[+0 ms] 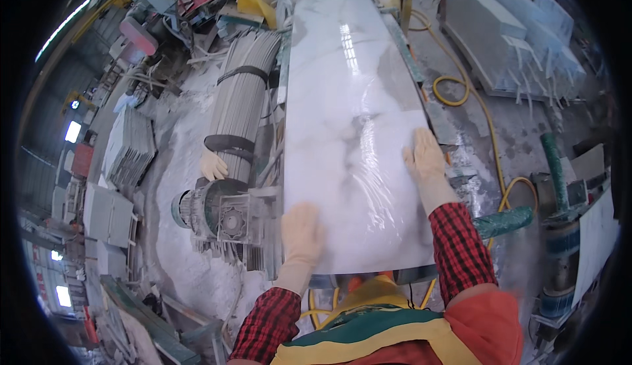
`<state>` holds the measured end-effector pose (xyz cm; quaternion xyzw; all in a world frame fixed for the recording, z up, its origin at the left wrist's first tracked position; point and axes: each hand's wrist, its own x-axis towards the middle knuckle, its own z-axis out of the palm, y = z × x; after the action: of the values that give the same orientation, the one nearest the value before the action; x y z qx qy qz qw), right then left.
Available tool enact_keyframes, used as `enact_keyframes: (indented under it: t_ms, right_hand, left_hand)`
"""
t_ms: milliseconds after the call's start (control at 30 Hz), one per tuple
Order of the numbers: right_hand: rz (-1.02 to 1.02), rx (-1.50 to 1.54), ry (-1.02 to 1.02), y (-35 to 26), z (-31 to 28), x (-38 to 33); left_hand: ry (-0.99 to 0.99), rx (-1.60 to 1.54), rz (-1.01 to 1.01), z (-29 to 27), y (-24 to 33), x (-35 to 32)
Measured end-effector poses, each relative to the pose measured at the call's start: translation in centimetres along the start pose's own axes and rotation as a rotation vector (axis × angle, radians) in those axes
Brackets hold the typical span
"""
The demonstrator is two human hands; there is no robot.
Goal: The person repeatedly picks up large white stone slabs from a conveyor, turns them over, and places them back onto the conveyor. The person wears gloves and an apron while handling the slabs in a factory setting.
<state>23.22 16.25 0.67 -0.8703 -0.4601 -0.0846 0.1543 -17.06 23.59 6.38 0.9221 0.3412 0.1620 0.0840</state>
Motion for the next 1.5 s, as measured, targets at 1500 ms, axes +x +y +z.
enact_keyframes:
  t_ms: [1500]
  right_hand:
    - [0.115, 0.173, -0.042, -5.3, -15.0, -31.2]
  left_hand:
    - [-0.092, -0.094, 0.213, -3.8, -1.5, -9.5]
